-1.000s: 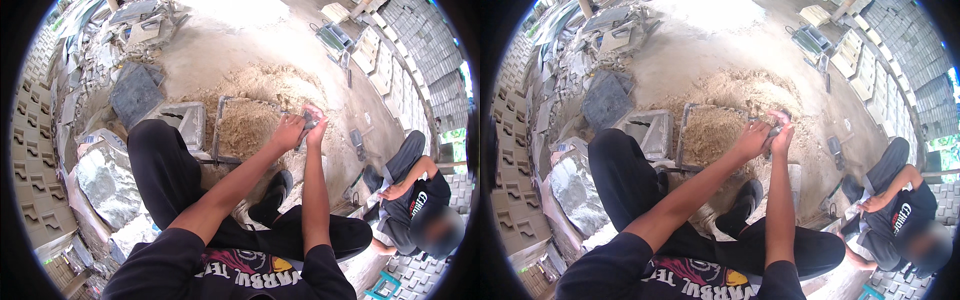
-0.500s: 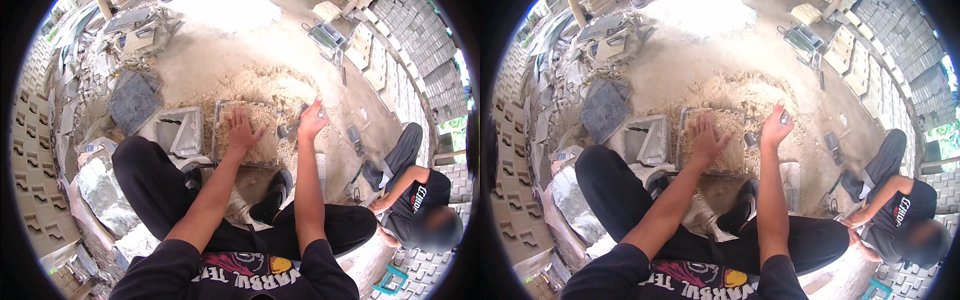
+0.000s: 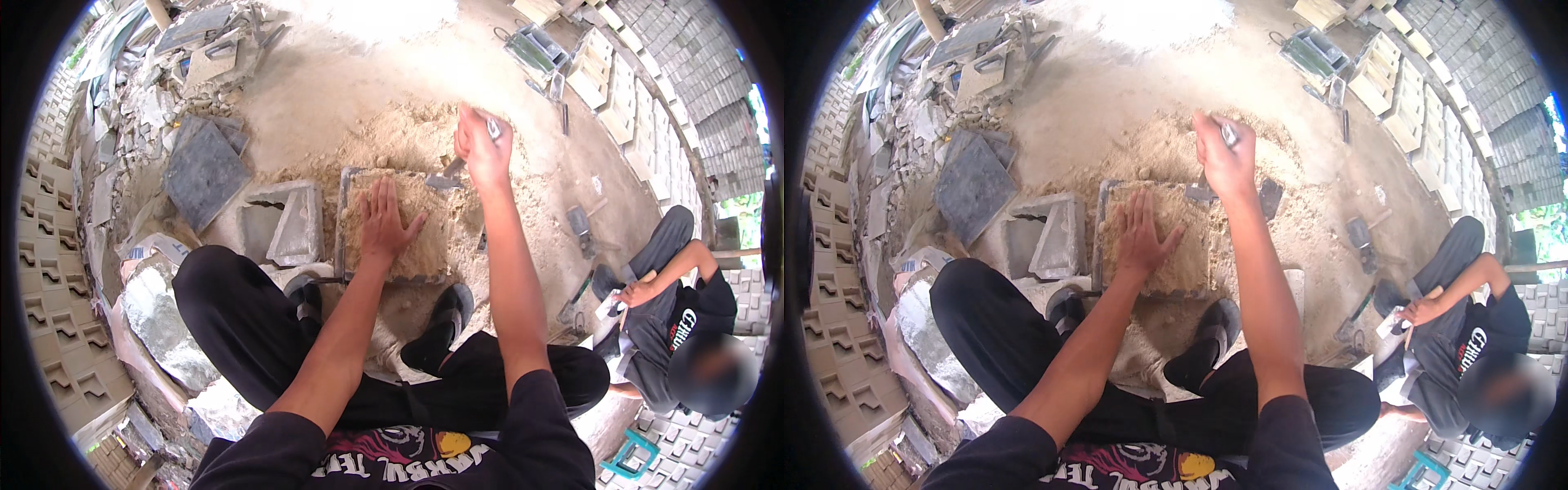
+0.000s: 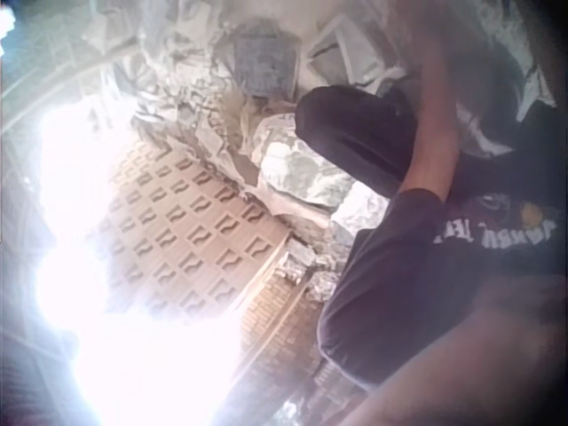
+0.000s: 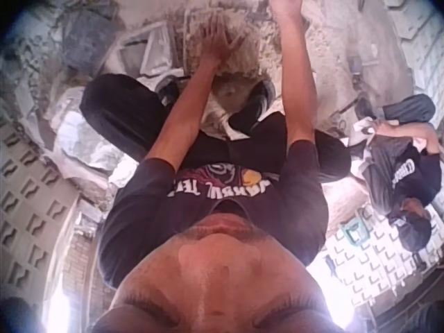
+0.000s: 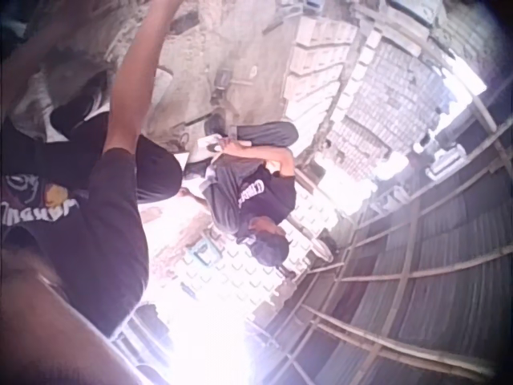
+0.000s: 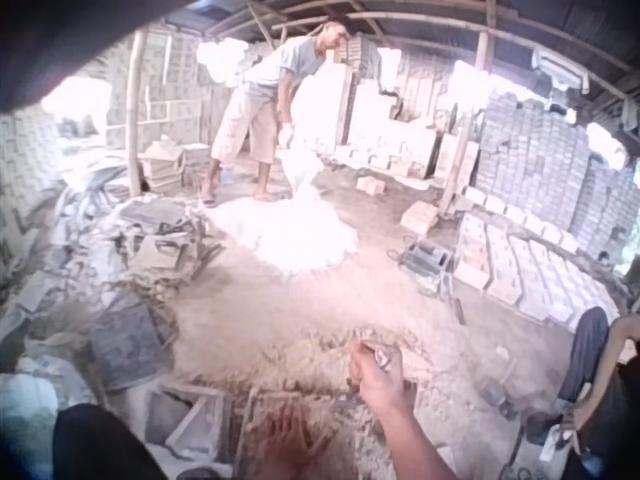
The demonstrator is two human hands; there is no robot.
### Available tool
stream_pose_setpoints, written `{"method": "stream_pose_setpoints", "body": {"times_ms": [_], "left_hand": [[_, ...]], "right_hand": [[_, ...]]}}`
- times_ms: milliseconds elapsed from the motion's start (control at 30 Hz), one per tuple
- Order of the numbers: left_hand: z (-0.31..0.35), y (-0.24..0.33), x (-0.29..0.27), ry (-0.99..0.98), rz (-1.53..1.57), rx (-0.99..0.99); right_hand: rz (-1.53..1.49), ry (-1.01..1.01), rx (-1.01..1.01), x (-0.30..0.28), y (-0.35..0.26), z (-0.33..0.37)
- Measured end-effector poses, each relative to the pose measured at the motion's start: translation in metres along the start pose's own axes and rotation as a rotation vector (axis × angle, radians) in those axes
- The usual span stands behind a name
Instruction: The person uses a trowel to scrape and level sand inside a rectangular mold while seated on the floor. They use their hands to pat down and compress the sand within the frame.
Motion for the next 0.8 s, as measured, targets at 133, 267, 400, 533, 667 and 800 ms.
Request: {"method": "stream_pose_setpoints", "body": {"times_ms": [133,267,400,533,667,800], "left_hand": [[0.001,-0.002,-0.001,-0.01,-0.016,-0.008],[0.001,-0.003,-0.002,0.007,0.003,-0.005],[-0.002,0.001,-0.005,0.032,0.012,0.012],[0.001,0.005,-0.003,-0.006,0.019,-0.017],[-0.001,-0.005,-0.008,0.039,0.028,-0.008],[0.001,0.001,-0.002,0.029,0.061,0.018]], "right_hand": [[0.007,0.003,0.017,0.011,-0.005,-0.006],[-0.02,0.03,0.051,0.014,0.007,-0.004],[0.012,0.019,0.001,0.012,-0.007,0.005],[-0.002,-0.06,0.007,0.012,0.017,0.011],[-0.044,0.044,-0.023,0.031,-0.005,0.017],[0.037,-0.024,-0.02,0.026,0.026,0.018]]}}
Point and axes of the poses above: each hand's wrist, its own z-axis away from the middle knuckle, its own x-axis out of the palm, y = z × x, the point moved 5 cm from there along -z, towards the middle knuckle, and after that the axes turned 2 degrees about -y, right-handed, at the moved point
